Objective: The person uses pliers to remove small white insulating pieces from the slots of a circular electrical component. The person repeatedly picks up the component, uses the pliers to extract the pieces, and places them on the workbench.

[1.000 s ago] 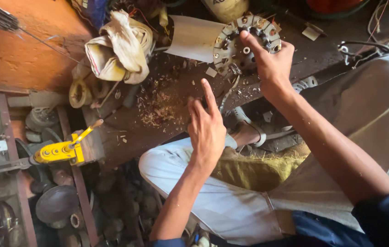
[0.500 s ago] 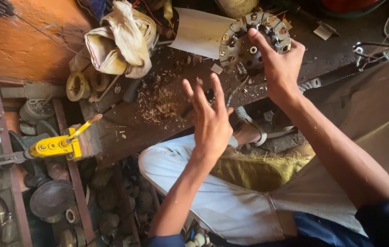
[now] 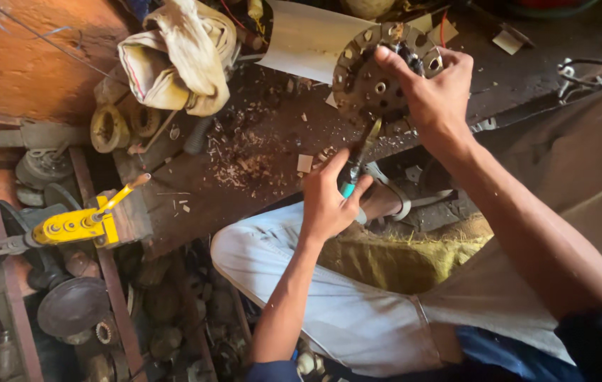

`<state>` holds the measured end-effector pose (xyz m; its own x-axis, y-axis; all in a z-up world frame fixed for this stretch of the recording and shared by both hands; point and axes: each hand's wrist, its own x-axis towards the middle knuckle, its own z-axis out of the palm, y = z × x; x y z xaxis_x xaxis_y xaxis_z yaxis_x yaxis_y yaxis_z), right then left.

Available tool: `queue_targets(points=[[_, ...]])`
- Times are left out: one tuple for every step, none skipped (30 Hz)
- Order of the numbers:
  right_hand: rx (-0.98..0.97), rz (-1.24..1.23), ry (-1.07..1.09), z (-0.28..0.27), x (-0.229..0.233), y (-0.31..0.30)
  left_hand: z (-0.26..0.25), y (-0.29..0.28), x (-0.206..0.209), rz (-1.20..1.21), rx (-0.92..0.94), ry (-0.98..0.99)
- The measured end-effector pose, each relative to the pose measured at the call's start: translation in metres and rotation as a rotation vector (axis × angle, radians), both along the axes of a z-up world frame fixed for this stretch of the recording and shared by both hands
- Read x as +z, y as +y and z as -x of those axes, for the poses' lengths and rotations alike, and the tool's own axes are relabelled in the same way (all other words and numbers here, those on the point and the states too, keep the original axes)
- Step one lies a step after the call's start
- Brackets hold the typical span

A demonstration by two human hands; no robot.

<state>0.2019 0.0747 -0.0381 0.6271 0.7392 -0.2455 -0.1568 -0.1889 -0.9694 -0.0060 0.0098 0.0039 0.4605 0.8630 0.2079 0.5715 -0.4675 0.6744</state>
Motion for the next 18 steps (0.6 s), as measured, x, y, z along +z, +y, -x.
queue_targets(points=[[0.015,0.045,-0.010,0.001,0.000,-0.001,0.002,0.000,-0.004,0.104,-0.018,-0.089],[0.031,0.091,-0.020,0.001,0.002,-0.001,0.003,0.000,-0.008,0.209,-0.037,-0.177],[0.048,0.087,-0.042,0.000,0.004,-0.002,0.004,-0.001,-0.013,0.315,-0.056,-0.266],[0.065,0.083,-0.063,-0.002,0.007,-0.003,0.003,-0.002,-0.019,0.420,-0.068,-0.373],[0.083,0.082,-0.083,-0.003,0.010,-0.005,0.001,-0.004,-0.025,0.528,-0.078,-0.479],[0.113,0.077,-0.026,-0.002,0.013,-0.007,0.000,-0.006,-0.029,0.635,-0.088,-0.585],[0.140,0.071,0.032,-0.002,0.014,-0.008,0.001,-0.007,-0.031,0.636,-0.083,-0.594],[0.167,0.064,0.089,-0.002,0.015,-0.009,0.000,-0.008,-0.031,0.637,-0.077,-0.603],[0.136,0.014,0.046,-0.002,0.014,-0.009,-0.001,-0.009,-0.029,0.640,-0.070,-0.609],[0.105,-0.037,0.003,0.000,0.011,-0.010,-0.001,-0.008,-0.023,0.594,-0.043,-0.459],[0.074,-0.089,-0.041,0.001,0.009,-0.010,0.000,-0.007,-0.016,0.545,-0.017,-0.309],[0.030,-0.167,-0.210,0.000,0.006,-0.009,-0.002,-0.007,-0.007,0.495,0.008,-0.160],[-0.015,-0.243,-0.380,-0.001,0.006,-0.009,-0.009,-0.010,0.001,0.365,0.058,-0.003],[-0.008,-0.249,-0.384,-0.003,0.008,-0.011,-0.018,-0.015,0.010,0.231,0.106,0.153],[0.002,-0.262,-0.382,-0.002,0.012,-0.011,-0.026,-0.019,0.018,0.091,0.157,0.312],[0.066,-0.205,-0.214,-0.003,0.018,-0.015,-0.032,-0.024,0.026,-0.120,0.191,0.366],[0.125,-0.151,-0.048,-0.003,0.024,-0.017,-0.037,-0.027,0.032,-0.338,0.219,0.417],[0.123,-0.166,-0.097,-0.001,0.030,-0.016,-0.041,-0.029,0.035,-0.556,0.246,0.464]])
